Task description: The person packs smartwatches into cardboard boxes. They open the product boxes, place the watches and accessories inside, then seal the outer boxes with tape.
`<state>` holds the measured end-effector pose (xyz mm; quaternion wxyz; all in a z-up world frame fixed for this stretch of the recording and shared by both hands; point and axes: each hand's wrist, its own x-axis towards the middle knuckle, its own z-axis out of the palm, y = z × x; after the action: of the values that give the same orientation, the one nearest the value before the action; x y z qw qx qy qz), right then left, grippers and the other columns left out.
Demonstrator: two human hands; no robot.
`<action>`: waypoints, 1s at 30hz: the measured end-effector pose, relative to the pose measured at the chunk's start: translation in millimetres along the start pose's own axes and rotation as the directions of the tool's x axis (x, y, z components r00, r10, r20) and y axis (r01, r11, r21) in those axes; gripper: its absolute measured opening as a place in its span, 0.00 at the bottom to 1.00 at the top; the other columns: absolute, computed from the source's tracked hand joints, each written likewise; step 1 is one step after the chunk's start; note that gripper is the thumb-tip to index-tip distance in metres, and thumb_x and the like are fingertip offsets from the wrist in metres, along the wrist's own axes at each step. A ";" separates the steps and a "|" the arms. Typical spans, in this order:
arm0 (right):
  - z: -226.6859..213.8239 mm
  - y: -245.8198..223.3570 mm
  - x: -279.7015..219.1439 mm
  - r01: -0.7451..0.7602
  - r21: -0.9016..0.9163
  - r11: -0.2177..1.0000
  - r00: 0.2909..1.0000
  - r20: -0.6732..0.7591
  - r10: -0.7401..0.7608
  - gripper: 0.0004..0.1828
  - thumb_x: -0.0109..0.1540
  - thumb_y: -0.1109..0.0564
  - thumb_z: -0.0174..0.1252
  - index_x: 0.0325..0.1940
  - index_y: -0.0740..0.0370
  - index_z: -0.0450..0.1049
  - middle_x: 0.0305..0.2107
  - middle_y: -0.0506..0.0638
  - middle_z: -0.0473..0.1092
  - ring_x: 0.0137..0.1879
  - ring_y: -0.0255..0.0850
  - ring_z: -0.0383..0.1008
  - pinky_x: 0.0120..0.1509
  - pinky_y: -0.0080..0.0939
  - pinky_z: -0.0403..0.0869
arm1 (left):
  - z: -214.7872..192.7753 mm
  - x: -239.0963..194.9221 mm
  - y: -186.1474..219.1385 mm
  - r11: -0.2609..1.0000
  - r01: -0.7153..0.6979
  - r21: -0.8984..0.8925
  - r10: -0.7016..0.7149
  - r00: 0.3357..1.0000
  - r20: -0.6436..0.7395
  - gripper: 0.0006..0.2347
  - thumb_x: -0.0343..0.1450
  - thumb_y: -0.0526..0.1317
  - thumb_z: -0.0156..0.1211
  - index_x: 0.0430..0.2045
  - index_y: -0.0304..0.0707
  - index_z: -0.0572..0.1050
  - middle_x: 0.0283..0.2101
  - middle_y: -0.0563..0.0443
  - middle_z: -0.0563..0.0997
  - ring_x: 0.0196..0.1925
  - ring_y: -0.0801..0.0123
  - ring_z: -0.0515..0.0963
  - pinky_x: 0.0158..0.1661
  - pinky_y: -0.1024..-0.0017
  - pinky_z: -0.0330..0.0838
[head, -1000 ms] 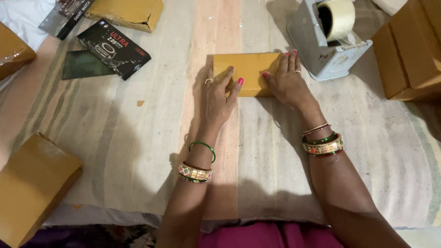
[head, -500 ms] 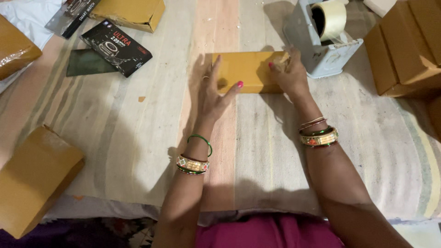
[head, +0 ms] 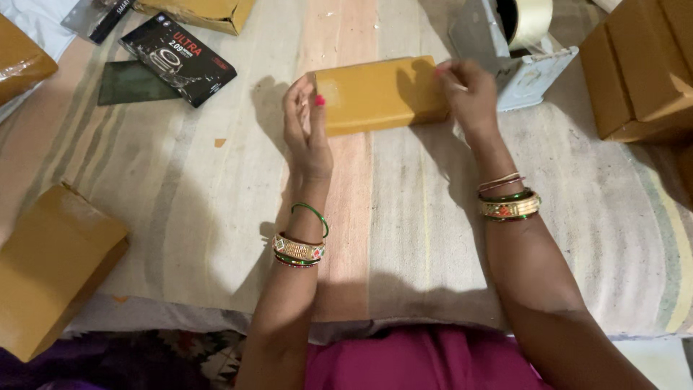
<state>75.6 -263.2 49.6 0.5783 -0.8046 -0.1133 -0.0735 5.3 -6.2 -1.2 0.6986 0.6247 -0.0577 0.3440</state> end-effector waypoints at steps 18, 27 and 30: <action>62.5 5.8 2.4 0.377 -0.697 0.609 0.887 0.461 -0.021 0.39 0.71 0.34 0.37 0.81 0.55 0.42 0.78 0.56 0.40 0.83 0.50 0.34 0.80 0.65 0.32 | 18.4 -2.8 8.8 0.702 -0.208 0.681 -0.039 0.944 0.328 0.32 0.74 0.59 0.55 0.60 0.24 0.70 0.68 0.28 0.68 0.77 0.38 0.57 0.73 0.52 0.54; 18.8 21.9 5.3 0.235 -0.567 0.790 0.962 0.251 -0.106 0.37 0.74 0.42 0.57 0.73 0.72 0.54 0.61 0.73 0.65 0.62 0.67 0.69 0.65 0.56 0.71 | 13.5 -6.2 -12.1 0.856 -0.024 0.517 -0.093 0.976 0.199 0.42 0.75 0.63 0.54 0.74 0.27 0.47 0.71 0.24 0.64 0.72 0.38 0.67 0.71 0.55 0.63; 13.8 23.1 9.6 0.220 -0.531 0.818 0.966 0.236 -0.107 0.32 0.72 0.46 0.61 0.69 0.71 0.61 0.54 0.70 0.72 0.57 0.63 0.75 0.61 0.53 0.74 | 16.3 -3.9 -7.5 0.821 -0.045 0.569 -0.085 0.976 0.200 0.44 0.73 0.64 0.57 0.72 0.24 0.46 0.68 0.19 0.63 0.68 0.37 0.69 0.66 0.55 0.66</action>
<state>90.8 -256.3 26.4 0.2983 -0.9277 -0.2123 -0.0732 12.2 -22.5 -6.0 0.4728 0.8391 -0.0211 0.2683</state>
